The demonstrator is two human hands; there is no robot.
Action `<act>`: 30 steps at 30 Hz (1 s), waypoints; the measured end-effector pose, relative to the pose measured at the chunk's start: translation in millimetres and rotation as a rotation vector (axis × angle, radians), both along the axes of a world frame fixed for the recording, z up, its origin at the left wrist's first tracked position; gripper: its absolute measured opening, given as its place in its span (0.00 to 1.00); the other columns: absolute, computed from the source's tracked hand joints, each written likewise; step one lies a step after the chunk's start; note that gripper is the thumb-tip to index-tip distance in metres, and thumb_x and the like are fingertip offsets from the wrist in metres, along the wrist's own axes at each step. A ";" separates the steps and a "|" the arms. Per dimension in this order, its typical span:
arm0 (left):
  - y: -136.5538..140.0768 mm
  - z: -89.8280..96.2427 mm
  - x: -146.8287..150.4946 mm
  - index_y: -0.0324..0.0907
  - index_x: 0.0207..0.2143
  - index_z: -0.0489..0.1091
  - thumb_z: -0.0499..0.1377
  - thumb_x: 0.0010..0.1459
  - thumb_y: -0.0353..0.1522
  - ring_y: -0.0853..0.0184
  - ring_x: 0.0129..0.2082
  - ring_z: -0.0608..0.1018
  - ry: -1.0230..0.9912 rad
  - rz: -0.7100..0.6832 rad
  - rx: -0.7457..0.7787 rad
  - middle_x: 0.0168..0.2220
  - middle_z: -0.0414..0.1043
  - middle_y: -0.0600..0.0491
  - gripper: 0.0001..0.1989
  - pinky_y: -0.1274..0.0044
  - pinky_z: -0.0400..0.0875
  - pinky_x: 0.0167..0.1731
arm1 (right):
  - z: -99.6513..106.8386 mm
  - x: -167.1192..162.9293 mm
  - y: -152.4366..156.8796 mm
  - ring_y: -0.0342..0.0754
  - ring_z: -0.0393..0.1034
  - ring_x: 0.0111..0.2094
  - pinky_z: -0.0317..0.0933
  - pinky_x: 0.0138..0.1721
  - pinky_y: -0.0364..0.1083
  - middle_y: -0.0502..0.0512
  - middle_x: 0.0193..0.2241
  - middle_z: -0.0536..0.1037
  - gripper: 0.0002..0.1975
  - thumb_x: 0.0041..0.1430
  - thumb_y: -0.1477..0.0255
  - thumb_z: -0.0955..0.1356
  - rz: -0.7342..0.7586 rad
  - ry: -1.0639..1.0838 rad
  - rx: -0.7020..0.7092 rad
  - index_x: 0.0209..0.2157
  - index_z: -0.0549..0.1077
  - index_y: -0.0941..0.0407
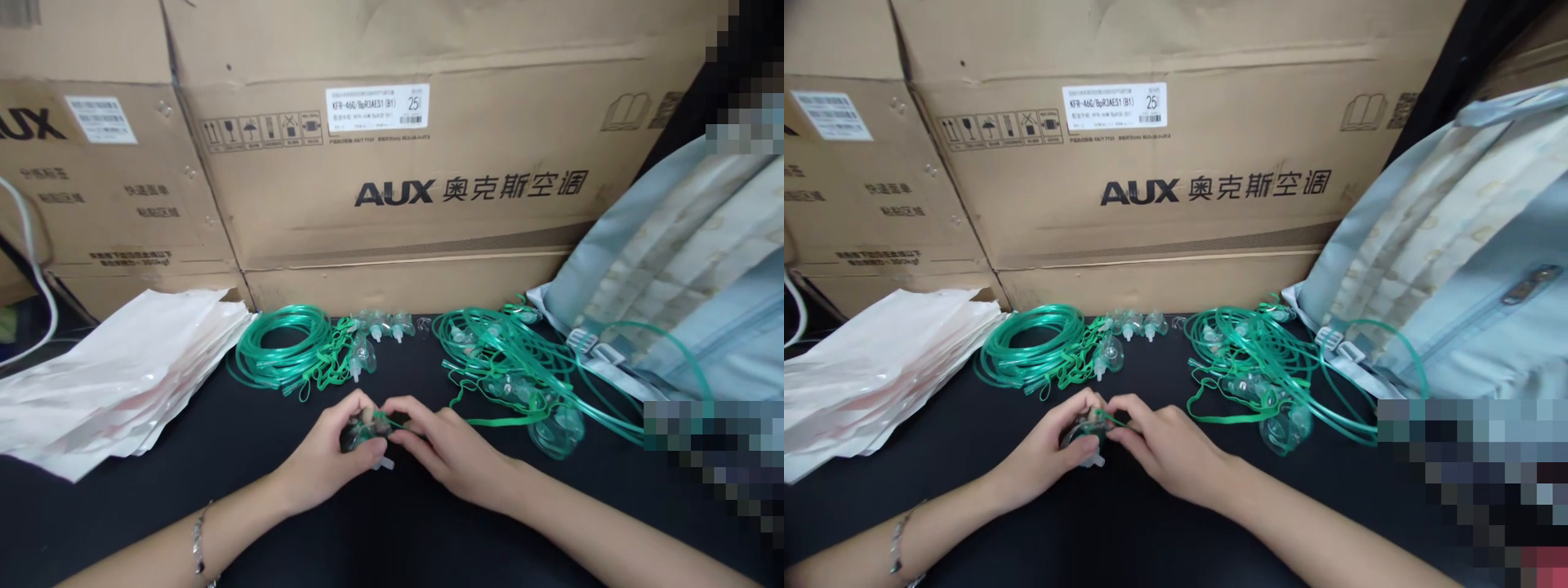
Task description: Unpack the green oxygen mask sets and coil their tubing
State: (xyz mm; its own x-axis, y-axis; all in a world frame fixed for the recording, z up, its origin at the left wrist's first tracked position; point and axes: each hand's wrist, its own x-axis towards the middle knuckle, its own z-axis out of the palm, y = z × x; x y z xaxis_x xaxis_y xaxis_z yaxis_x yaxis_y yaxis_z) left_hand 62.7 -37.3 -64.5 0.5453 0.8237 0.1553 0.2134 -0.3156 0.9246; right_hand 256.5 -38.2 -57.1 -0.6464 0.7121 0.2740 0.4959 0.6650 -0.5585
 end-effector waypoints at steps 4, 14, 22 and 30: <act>-3.4 4.4 -3.6 0.41 0.28 0.55 0.53 0.50 0.36 0.70 0.28 0.61 0.041 -0.033 0.146 0.29 0.60 0.55 0.09 0.76 0.58 0.29 | 5.7 12.4 11.5 0.37 0.63 0.19 0.53 0.23 0.37 0.49 0.30 0.76 0.11 0.63 0.72 0.57 0.088 0.021 0.103 0.42 0.68 0.55; -6.8 1.3 4.3 0.42 0.29 0.58 0.55 0.46 0.30 0.65 0.33 0.65 0.397 0.125 0.294 0.31 0.64 0.53 0.07 0.71 0.63 0.35 | 5.7 4.1 9.6 0.42 0.65 0.35 0.60 0.36 0.41 0.56 0.35 0.70 0.10 0.61 0.76 0.57 0.037 -0.065 0.128 0.39 0.67 0.58; -6.7 3.7 13.2 0.42 0.31 0.59 0.54 0.51 0.31 0.64 0.34 0.66 0.473 0.001 0.349 0.31 0.64 0.53 0.04 0.70 0.61 0.38 | -7.6 6.2 7.7 0.42 0.64 0.27 0.58 0.25 0.40 0.53 0.29 0.70 0.11 0.63 0.70 0.57 0.110 -0.341 0.437 0.33 0.66 0.60; -9.4 5.3 2.1 0.43 0.31 0.53 0.54 0.47 0.27 0.66 0.36 0.65 0.352 -0.068 0.400 0.34 0.63 0.53 0.10 0.72 0.62 0.39 | -11.1 13.5 14.6 0.38 0.55 0.19 0.51 0.22 0.38 0.46 0.18 0.61 0.13 0.57 0.76 0.59 0.023 -0.055 0.258 0.19 0.60 0.57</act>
